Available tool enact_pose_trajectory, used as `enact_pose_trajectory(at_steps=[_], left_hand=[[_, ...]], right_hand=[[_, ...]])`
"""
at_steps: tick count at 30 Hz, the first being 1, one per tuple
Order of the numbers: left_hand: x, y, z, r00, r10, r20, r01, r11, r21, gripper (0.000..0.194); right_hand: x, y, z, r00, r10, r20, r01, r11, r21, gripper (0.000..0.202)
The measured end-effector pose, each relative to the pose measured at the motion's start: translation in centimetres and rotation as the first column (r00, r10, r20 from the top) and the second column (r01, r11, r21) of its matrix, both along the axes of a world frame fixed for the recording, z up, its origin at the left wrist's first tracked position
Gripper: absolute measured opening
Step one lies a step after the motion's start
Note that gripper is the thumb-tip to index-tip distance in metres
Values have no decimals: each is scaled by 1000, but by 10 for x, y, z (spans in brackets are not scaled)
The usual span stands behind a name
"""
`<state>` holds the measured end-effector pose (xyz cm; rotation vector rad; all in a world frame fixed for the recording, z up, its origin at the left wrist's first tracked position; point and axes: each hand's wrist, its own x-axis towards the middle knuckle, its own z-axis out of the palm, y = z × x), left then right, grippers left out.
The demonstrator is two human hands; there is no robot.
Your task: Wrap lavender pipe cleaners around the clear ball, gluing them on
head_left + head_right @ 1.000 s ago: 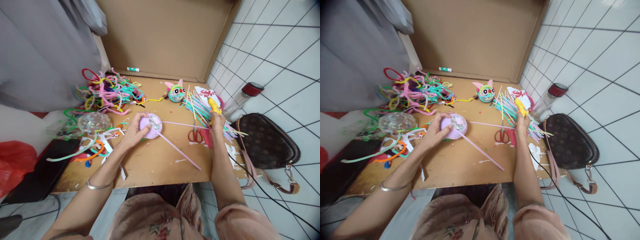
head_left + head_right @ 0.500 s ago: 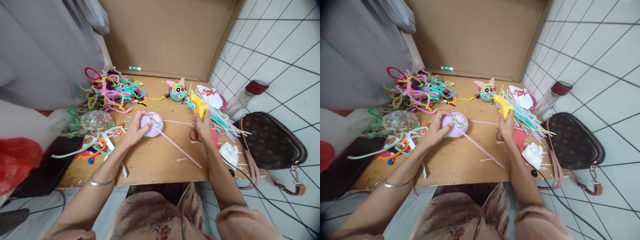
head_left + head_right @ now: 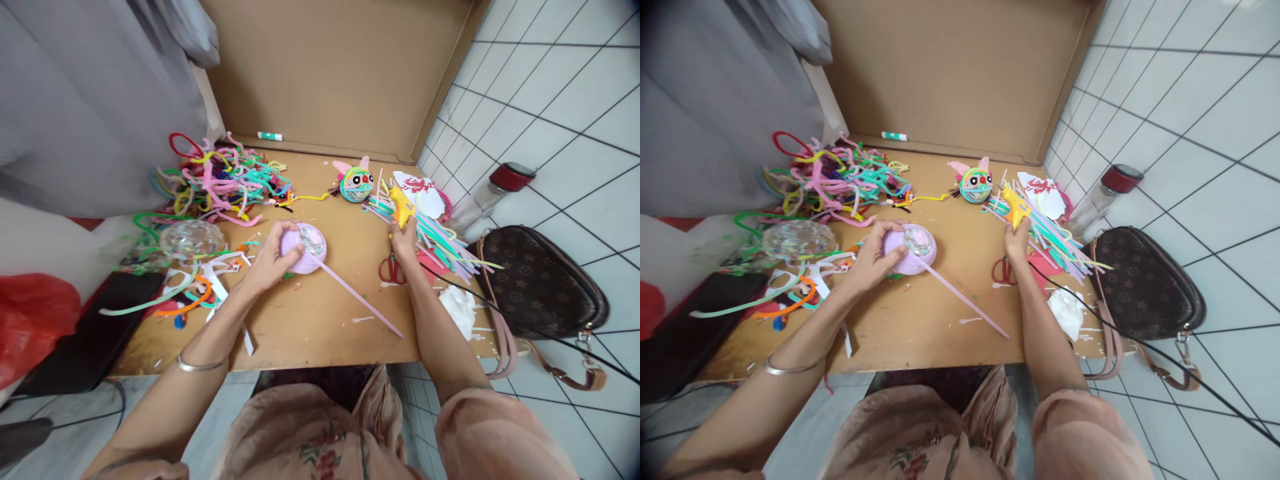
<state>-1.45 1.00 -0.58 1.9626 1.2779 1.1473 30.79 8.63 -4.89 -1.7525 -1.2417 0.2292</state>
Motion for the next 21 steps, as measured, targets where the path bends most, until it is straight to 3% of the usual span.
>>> enact_pose_trajectory(at_steps=[3,7,12,21], left_hand=[[0,-1,1,1000,-4,-6,4,1000,0,35],[1,-2,3,1000,-1,-18,1,1000,-2,35],[0,-2,3,1000,8,-11,-8,1000,5,35],[2,-3,5,1000,2,-26,-2,1000,-1,35]], right_hand=[[20,1,5,992,-124,-23,124,992,-2,26],[27,-10,15,985,-169,-20,169,986,-6,28],[10,-31,27,986,-147,77,146,989,23,29],[-14,-78,37,974,-89,211,121,982,-145,31]])
